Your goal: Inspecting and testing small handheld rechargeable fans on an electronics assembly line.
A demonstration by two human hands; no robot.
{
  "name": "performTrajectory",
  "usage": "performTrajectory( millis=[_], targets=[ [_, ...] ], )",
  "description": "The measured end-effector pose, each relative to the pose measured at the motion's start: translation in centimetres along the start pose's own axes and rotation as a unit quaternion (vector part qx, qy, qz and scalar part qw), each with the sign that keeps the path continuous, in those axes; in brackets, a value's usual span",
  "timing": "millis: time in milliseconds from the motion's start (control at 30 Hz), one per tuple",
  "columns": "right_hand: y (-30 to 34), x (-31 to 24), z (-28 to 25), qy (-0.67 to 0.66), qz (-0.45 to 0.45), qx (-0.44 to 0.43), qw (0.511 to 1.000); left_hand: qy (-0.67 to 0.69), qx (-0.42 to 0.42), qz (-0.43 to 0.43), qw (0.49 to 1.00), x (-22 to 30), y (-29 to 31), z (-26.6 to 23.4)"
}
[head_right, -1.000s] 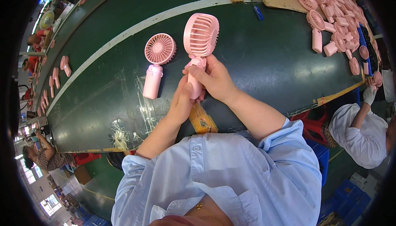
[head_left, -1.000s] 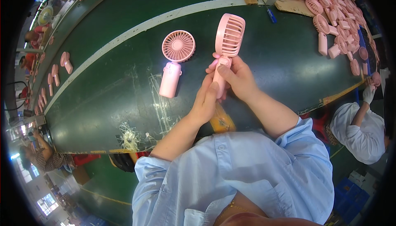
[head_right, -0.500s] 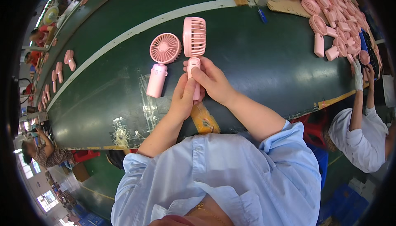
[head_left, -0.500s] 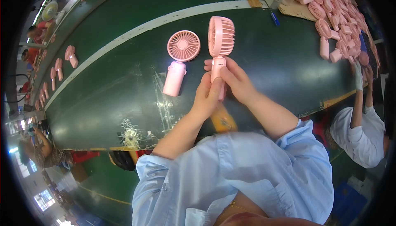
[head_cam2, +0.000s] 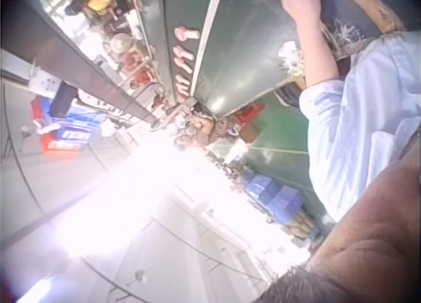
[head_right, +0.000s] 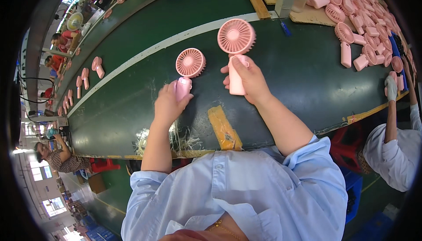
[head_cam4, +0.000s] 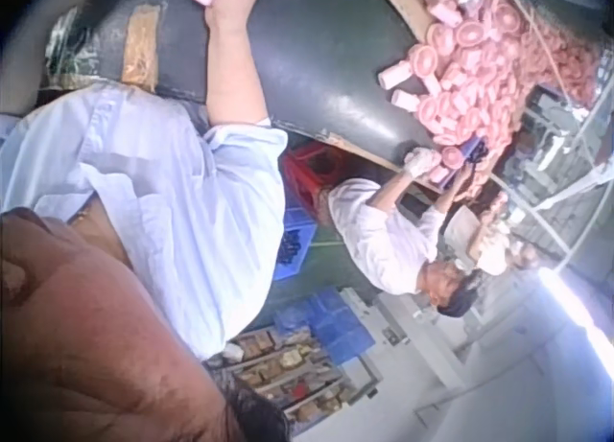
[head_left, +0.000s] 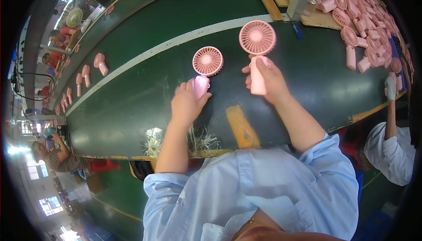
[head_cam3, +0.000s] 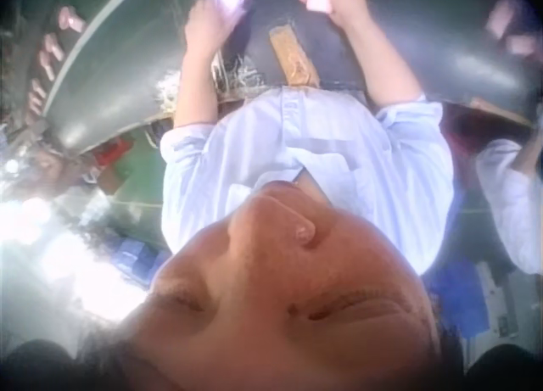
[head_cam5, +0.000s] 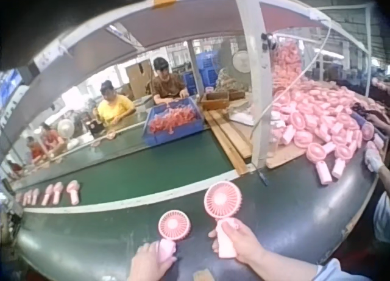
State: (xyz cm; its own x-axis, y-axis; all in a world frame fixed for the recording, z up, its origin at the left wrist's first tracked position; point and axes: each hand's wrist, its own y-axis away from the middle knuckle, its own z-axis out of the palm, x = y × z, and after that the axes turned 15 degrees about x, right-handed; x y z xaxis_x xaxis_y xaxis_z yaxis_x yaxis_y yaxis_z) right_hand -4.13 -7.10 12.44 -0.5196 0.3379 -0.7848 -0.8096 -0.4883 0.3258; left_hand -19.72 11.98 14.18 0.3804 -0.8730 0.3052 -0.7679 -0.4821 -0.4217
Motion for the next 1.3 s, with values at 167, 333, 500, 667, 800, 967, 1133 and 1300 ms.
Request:
performTrajectory(
  millis=[167,333,500,667,800,967,1133,1300],
  targets=[
    [0.6,-0.4,0.4,0.086,-0.081,0.009,0.993,0.152,-0.016,-0.1,0.983,-1.5,-0.8,1.1],
    [1.0,-0.8,0.4,-0.033,-0.138,-0.003,0.99,0.619,0.066,-0.298,0.724,2.0,-0.9,0.3],
    [1.4,-0.5,0.0,-0.027,-0.103,-0.061,0.992,0.698,-0.005,-0.364,0.617,6.5,-0.4,1.7],
    [1.5,-0.5,0.0,0.031,-0.057,-0.039,0.997,0.698,-0.07,-0.314,0.64,5.1,1.2,3.7],
    [1.5,-0.4,-0.2,0.042,-0.044,-0.069,0.996,0.681,-0.061,-0.29,0.669,4.8,1.4,3.4],
    [1.6,-0.2,-0.2,0.031,-0.026,-0.106,0.994,0.708,-0.041,-0.299,0.639,4.7,1.5,3.6],
    [1.5,-0.4,-0.5,0.045,-0.042,-0.126,0.99,0.695,-0.048,-0.294,0.654,4.9,1.3,3.2],
    [1.5,0.1,-0.3,0.04,-0.053,-0.127,0.99,0.699,-0.046,-0.285,0.654,5.0,1.5,3.1]
  ],
)
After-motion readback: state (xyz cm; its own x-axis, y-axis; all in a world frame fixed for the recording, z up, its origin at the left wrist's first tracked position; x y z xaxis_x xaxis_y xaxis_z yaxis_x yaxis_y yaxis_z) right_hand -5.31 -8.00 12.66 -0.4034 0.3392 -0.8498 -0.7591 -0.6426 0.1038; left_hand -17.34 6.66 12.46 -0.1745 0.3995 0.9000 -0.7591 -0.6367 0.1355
